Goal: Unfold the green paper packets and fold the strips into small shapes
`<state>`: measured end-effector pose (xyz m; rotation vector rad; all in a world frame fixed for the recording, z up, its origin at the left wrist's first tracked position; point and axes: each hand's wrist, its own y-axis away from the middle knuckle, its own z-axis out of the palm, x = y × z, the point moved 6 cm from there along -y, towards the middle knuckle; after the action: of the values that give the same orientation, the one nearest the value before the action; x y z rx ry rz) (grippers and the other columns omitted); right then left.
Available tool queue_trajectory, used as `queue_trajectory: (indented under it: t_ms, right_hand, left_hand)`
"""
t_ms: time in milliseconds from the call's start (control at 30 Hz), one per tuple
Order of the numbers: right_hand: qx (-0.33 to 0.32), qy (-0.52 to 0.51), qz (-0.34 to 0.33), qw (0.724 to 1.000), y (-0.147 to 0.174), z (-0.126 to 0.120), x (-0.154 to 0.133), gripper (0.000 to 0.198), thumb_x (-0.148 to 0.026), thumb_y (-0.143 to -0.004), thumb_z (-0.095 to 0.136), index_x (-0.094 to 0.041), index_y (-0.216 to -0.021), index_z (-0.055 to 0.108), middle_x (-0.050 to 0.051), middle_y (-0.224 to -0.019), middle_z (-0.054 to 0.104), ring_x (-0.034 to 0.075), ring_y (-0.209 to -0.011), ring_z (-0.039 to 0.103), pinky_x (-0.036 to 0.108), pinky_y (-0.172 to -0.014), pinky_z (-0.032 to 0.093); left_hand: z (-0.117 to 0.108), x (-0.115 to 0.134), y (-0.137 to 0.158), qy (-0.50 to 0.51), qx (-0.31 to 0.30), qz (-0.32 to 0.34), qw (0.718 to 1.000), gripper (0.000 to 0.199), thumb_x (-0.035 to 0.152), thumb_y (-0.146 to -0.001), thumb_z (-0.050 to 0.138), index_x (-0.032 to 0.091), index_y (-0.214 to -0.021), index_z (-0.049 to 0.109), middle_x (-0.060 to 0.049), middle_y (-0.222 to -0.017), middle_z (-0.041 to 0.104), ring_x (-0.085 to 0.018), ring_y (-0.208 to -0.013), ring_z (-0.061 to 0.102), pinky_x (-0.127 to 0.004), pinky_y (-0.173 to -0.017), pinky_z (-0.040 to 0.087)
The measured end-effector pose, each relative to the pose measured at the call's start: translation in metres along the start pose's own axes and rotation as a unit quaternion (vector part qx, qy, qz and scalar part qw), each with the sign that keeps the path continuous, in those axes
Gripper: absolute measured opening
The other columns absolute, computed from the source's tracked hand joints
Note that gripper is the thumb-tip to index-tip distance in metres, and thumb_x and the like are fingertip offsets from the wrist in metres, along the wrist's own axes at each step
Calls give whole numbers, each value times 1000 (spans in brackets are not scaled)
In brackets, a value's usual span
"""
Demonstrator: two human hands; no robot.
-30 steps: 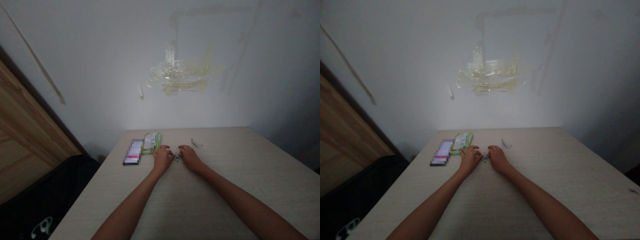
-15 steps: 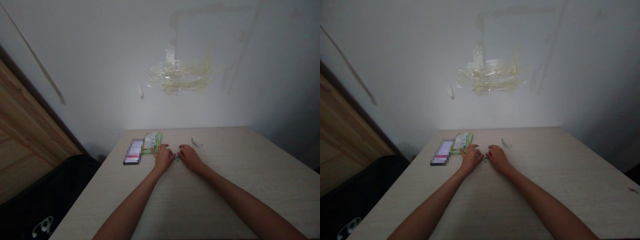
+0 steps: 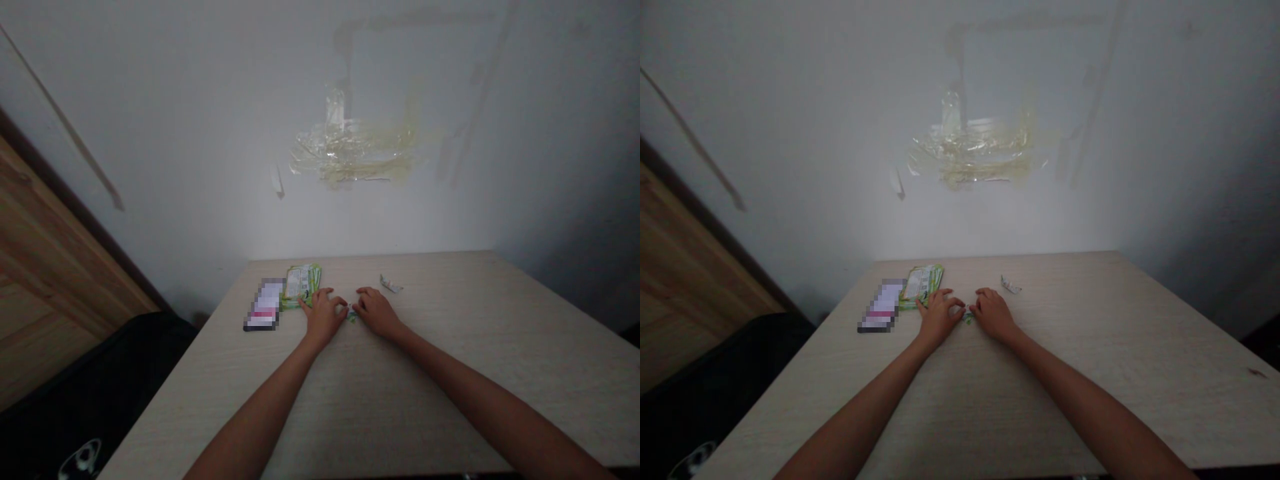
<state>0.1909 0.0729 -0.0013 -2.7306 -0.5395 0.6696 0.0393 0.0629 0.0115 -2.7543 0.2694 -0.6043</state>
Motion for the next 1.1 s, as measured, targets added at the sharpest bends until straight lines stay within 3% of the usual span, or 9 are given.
queue_trajectory:
  t_ms: [700, 967, 1100]
  right_hand:
    - [-5, 68, -14, 998, -2, 11, 3, 20, -26, -94, 51, -15, -106, 63, 13, -124, 57, 24, -119, 48, 37, -101, 39]
    - [-6, 74, -13, 997, -1, 8, -2, 20, -26, -94, 52, -15, -106, 62, 13, -124, 57, 24, -117, 49, 36, -100, 38]
    - [3, 66, -5, 998, 0, 5, -3, 17, -26, -94, 53, -15, -103, 62, 13, -123, 58, 24, -115, 50, 37, -99, 39]
  left_hand:
    - [3, -1, -3, -8, -8, -13, 1000, 12, 41, -81, 67, 36, -90, 73, -4, -132, 55, -29, -131, 40, -73, -107, 6]
    - [2, 2, -4, 1, -20, -5, 1000, 20, 39, -82, 66, 40, -102, 69, -3, -133, 55, -28, -132, 39, -76, -106, 6]
    - [-1, 3, -3, -8, -28, 11, 1000, 15, 42, -83, 64, 41, -96, 72, 0, -135, 54, -30, -133, 38, -76, -107, 3]
